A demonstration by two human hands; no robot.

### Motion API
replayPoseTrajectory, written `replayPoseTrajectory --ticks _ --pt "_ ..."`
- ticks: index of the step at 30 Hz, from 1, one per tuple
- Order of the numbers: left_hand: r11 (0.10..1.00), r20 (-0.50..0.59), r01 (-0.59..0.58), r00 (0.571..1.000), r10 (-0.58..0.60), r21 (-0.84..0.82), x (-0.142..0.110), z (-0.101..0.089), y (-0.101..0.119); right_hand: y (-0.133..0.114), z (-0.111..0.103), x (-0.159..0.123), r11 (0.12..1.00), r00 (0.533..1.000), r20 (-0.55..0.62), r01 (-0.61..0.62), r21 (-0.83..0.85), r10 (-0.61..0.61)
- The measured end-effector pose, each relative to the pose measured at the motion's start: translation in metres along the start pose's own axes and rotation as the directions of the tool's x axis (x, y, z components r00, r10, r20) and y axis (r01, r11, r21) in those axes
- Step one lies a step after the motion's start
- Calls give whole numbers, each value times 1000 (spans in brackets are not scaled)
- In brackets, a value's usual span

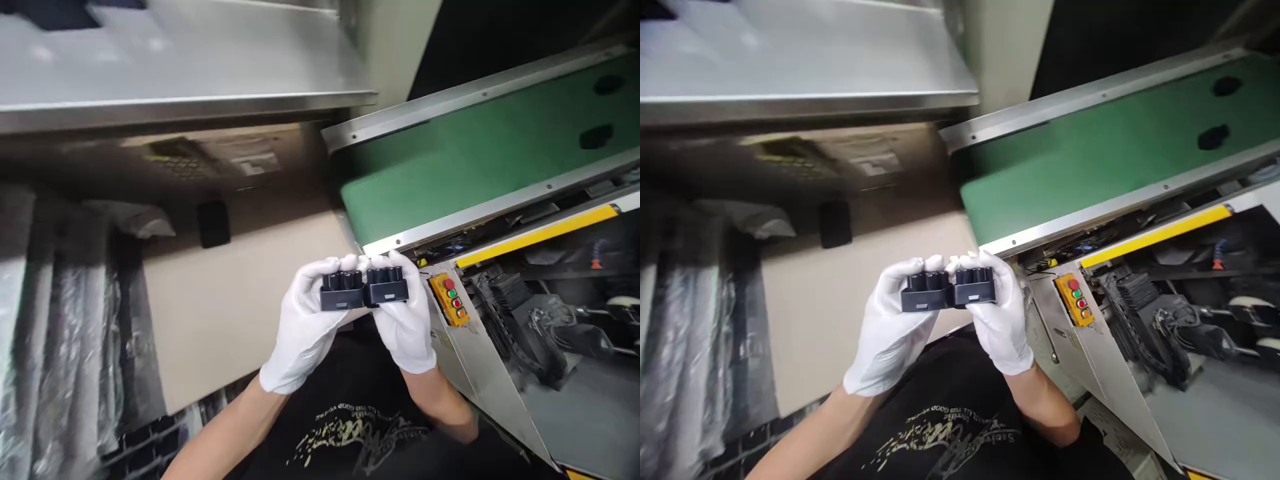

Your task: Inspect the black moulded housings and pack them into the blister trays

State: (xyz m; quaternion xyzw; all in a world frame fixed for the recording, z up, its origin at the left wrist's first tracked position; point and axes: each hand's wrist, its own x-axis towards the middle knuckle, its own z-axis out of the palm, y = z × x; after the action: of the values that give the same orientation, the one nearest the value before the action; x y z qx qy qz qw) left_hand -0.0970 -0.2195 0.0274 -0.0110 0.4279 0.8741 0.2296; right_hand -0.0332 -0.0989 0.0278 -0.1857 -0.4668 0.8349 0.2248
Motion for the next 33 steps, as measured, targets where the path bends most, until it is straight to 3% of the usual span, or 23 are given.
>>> replayPoseTrajectory --ticks 5,11,21,33 --pt "999 -33 -38 999 37 -35 -33 -54 19 32 33 -31 994 996 46 -78 -74 81" --pt "997 -45 -51 998 49 -50 -52 -89 34 53 56 -50 986 991 77 -94 -135 105" --pt "994 38 16 999 -12 -105 -40 -101 59 61 81 -45 994 996 84 -24 -103 33" --pt "994 31 64 998 -61 -90 -21 -101 59 60 84 -29 983 998 28 -55 -177 61"
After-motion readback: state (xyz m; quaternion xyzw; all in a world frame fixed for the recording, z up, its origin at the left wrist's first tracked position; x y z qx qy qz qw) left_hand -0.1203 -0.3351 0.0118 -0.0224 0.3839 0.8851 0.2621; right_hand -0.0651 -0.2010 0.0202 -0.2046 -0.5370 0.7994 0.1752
